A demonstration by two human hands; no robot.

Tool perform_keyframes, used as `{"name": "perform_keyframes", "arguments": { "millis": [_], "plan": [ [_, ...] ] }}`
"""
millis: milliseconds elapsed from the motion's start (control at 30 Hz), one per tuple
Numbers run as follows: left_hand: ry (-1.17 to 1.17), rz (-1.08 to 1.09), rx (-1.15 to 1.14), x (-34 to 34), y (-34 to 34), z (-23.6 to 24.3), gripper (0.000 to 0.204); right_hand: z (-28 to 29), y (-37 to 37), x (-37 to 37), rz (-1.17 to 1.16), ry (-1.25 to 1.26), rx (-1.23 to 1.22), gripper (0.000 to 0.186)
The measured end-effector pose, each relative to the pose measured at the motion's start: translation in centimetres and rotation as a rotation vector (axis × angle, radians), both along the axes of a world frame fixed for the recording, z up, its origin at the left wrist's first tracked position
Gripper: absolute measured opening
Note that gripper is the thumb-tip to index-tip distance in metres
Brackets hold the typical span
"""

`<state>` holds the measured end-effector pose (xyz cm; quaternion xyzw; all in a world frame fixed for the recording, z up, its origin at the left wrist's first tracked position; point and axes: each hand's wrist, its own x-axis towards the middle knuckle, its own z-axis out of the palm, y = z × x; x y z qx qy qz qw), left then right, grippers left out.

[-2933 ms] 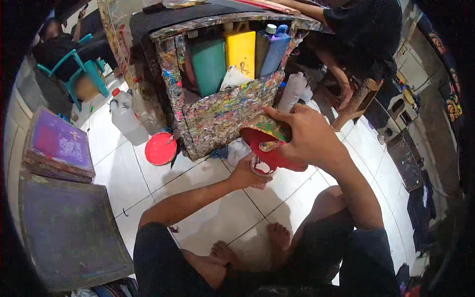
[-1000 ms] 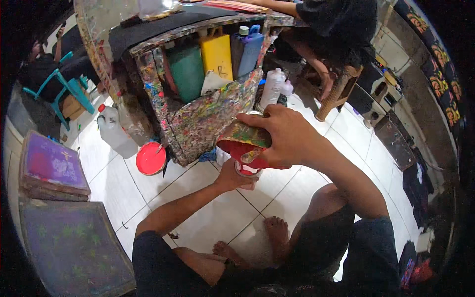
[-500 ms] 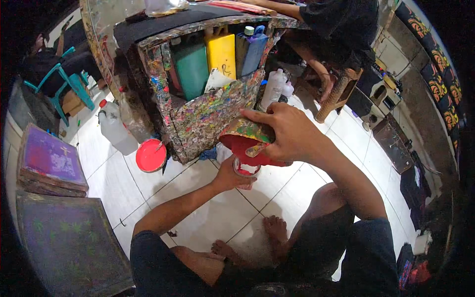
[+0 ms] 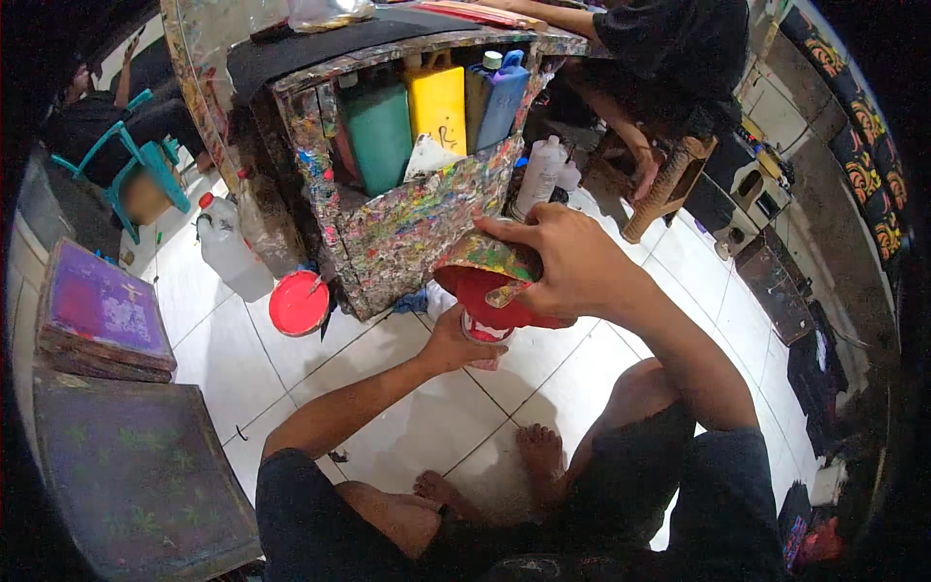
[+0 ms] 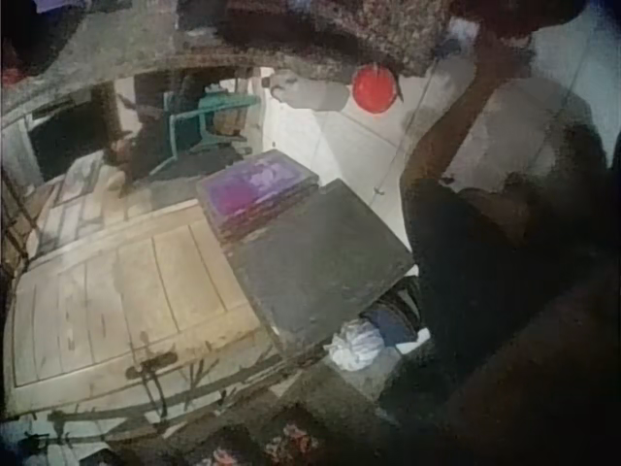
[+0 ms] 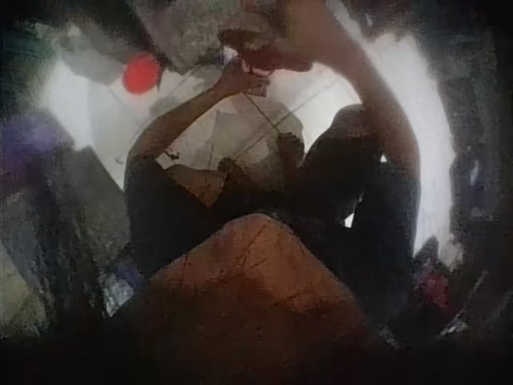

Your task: The person mixes red paint in a container by hand using a stick, after opening a plastic bag to retrieve a small amount of material and placing it into a cup.

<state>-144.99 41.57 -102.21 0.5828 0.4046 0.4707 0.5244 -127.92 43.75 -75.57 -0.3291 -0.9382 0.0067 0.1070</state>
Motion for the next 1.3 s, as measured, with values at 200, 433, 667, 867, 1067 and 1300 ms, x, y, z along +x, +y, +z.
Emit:
{"name": "perform_keyframes", "arguments": {
  "millis": [200,433,667,867,1067,1300],
  "plan": [
    [0.055,0.002,0.041,0.2,0.0,0.8,0.081,-0.1,0.5,0.6,0.005,-0.007,0.006,0.077],
    [0.055,0.052,0.068,-0.1,0.3,-0.1,0.085,-0.1,0.6,0.6,0.035,0.04,0.014,0.078],
    [0.066,0.032,0.096,-0.3,0.4,0.3,0.089,0.2,0.7,0.9,-0.011,0.043,0.001,0.078],
    [-0.064,0.025,0.048,0.0,-0.1,1.3,0.088,0.5,0.8,1.0,-0.012,0.079,-0.014,0.077],
    [0.087,0.045,0.117,-0.5,0.2,1.3,0.086,0.3,0.7,1.7,0.005,0.173,-0.04,0.077],
    [0.107,0.083,0.108,-0.4,0.3,1.8,0.084,0.7,0.6,2.0,0.005,0.189,-0.02,0.08]
  ]
}}
